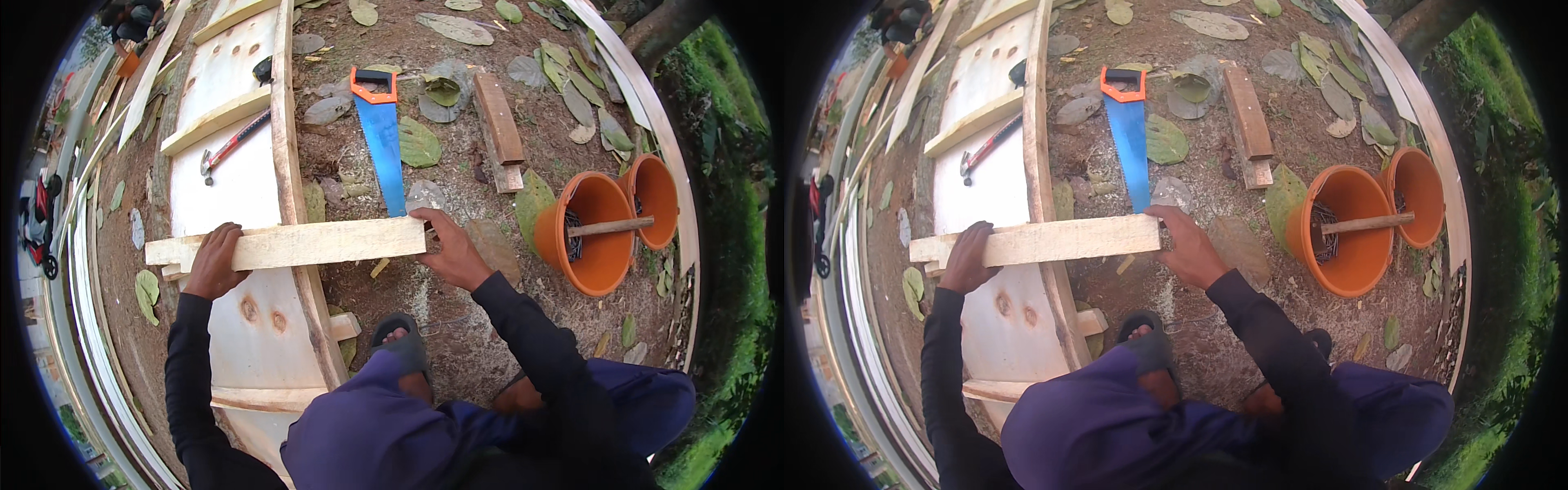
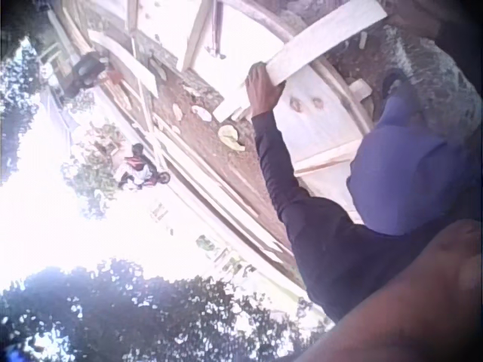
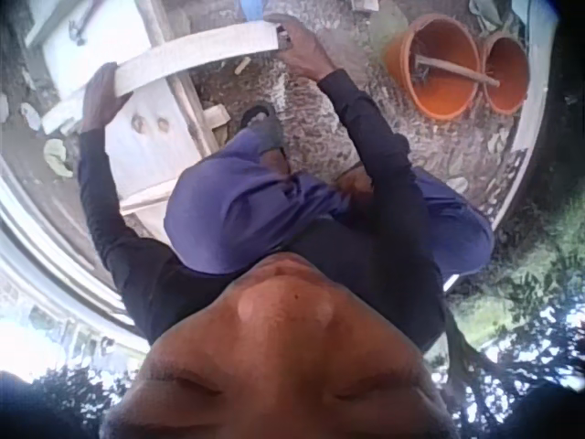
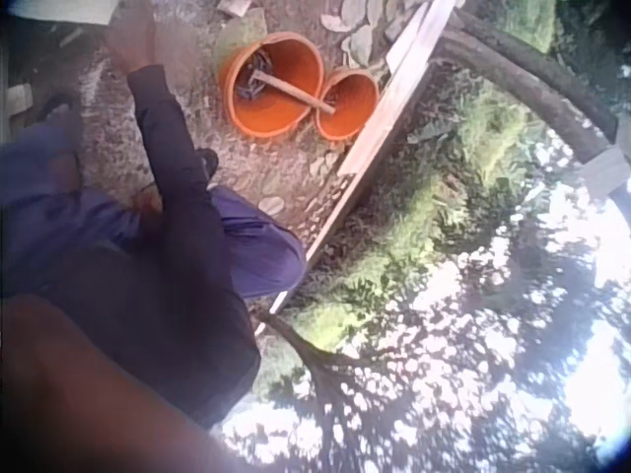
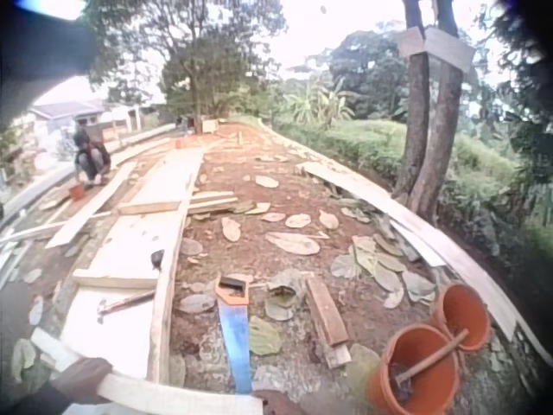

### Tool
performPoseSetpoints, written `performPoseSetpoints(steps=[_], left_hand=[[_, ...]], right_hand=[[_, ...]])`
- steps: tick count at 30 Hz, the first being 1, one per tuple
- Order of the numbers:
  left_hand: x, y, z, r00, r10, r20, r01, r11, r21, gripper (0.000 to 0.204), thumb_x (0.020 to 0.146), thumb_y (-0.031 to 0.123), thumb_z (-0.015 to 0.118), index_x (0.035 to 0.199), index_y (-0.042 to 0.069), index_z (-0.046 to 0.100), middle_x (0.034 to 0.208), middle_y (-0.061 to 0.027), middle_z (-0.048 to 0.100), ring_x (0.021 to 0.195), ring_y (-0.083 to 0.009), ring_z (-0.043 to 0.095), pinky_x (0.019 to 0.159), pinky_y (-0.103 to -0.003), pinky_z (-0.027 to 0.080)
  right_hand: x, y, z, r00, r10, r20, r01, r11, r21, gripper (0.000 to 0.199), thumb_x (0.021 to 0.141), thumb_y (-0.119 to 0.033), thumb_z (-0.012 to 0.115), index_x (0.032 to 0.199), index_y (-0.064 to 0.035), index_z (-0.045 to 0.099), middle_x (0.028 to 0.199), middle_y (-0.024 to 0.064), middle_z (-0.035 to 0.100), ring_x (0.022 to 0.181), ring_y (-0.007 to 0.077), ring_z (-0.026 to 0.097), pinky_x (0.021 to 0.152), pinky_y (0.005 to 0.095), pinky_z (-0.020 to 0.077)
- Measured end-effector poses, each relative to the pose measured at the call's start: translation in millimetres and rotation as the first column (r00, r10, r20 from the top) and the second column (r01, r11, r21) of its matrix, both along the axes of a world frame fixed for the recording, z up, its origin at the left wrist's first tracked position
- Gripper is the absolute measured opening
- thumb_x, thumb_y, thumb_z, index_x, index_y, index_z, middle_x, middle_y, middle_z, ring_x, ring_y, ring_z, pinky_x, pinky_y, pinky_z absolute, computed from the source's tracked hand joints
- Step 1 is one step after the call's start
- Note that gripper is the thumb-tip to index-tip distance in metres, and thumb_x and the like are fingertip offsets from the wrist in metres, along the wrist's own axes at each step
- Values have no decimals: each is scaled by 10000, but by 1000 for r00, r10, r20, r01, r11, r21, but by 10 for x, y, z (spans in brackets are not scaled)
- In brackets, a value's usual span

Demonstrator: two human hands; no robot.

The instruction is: The person measures and cuts wooden planks, then nails them into a frame on the ground. They use a tape measure, hand saw, hammer, and nails to assemble the structure.

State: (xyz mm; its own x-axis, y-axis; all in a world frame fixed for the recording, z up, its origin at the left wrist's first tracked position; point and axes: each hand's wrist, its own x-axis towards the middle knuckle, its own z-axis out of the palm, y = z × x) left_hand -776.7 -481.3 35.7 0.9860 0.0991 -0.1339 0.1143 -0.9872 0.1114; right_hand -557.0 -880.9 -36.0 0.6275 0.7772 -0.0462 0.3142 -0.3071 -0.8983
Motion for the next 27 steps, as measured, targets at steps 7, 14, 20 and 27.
performPoseSetpoints(steps=[7,14,20,27], left_hand=[[146,70,27,996,17,-90,-18,1000,-12,589,659,114,851,1151,-2,547,1109,-190,609,1087,-407,572,974,-475,457],[276,18,48,991,34,-128,-36,999,-16,596,651,114,872,1139,-1,548,1098,-205,598,1067,-426,563,944,-484,466],[248,-94,-32,972,188,-144,-198,978,-62,620,648,103,869,1165,-7,547,1118,-211,583,1072,-436,544,924,-494,466],[846,-663,-102,962,212,-171,-230,968,-96,619,633,147,888,1138,-9,566,1064,-211,624,1023,-414,613,890,-475,499]], right_hand=[[870,-291,-293,839,-221,496,311,945,-106,1090,685,-368,903,1553,-83,310,1574,277,299,1462,474,283,1193,530,302],[1831,-430,-802,620,-695,364,785,535,-314,800,785,-371,831,1359,37,451,1329,274,530,1262,421,523,1041,498,460],[910,-232,-710,620,-723,306,783,597,-176,602,809,-339,781,1147,63,486,1144,247,546,1109,412,556,937,496,478],[-642,-569,-757,801,-563,201,598,764,-242,596,832,-371,779,1135,44,477,1073,215,533,1027,402,546,896,486,443]])
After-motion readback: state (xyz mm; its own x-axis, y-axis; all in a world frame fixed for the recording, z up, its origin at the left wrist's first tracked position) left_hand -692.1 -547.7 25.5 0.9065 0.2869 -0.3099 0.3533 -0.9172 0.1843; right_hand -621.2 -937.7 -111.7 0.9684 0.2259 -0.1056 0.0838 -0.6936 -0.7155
